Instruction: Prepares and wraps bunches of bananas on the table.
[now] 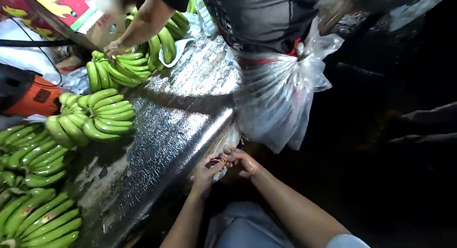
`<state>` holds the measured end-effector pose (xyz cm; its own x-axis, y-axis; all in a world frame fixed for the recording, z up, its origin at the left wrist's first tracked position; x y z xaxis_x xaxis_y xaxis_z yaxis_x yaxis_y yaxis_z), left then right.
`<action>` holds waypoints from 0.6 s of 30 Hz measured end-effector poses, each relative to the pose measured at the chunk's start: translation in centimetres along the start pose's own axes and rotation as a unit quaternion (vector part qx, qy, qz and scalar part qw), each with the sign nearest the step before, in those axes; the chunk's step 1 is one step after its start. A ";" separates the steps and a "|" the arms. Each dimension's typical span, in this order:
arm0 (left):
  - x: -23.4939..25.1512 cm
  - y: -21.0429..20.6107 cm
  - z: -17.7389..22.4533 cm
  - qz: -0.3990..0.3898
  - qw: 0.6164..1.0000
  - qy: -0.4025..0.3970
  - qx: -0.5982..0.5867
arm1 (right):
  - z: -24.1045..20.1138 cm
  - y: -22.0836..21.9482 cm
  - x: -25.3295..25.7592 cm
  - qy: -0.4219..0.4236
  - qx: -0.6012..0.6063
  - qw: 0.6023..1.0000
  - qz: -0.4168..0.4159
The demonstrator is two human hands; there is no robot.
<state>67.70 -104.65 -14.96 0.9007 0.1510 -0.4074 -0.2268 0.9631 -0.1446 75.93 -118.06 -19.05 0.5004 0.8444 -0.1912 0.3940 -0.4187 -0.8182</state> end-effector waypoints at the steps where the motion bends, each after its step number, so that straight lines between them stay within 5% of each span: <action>1: 0.2 -0.2 0.0 0.011 1.000 -0.001 0.011 | 0.1 0.1 0.0 0.001 0.000 1.000 -0.011; 12: 2.3 0.8 1.0 -0.045 0.992 0.032 0.112 | -0.5 0.0 0.1 -0.014 -0.144 0.988 0.060; 15: 2.0 3.9 1.8 -0.091 0.978 0.029 0.188 | 0.0 -0.2 0.5 -0.018 -0.248 0.959 0.134; 18: 1.1 10.2 2.2 -0.046 0.968 -0.018 0.246 | 1.3 0.6 0.7 -0.027 -0.314 0.932 0.178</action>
<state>67.25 -94.14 -14.90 0.9229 0.0594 -0.3805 0.0503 0.9610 0.2720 75.53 -117.31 -20.33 0.6527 0.6235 -0.4303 0.5923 -0.7741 -0.2233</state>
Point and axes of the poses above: each hand's wrist, its own x-axis towards the middle knuckle, its own y-axis out of the back of the hand, z = x × y, the point moved 2 cm from there along x, towards the middle knuckle, and after that the axes turned 6 degrees about -z, right-handed, at the moved point
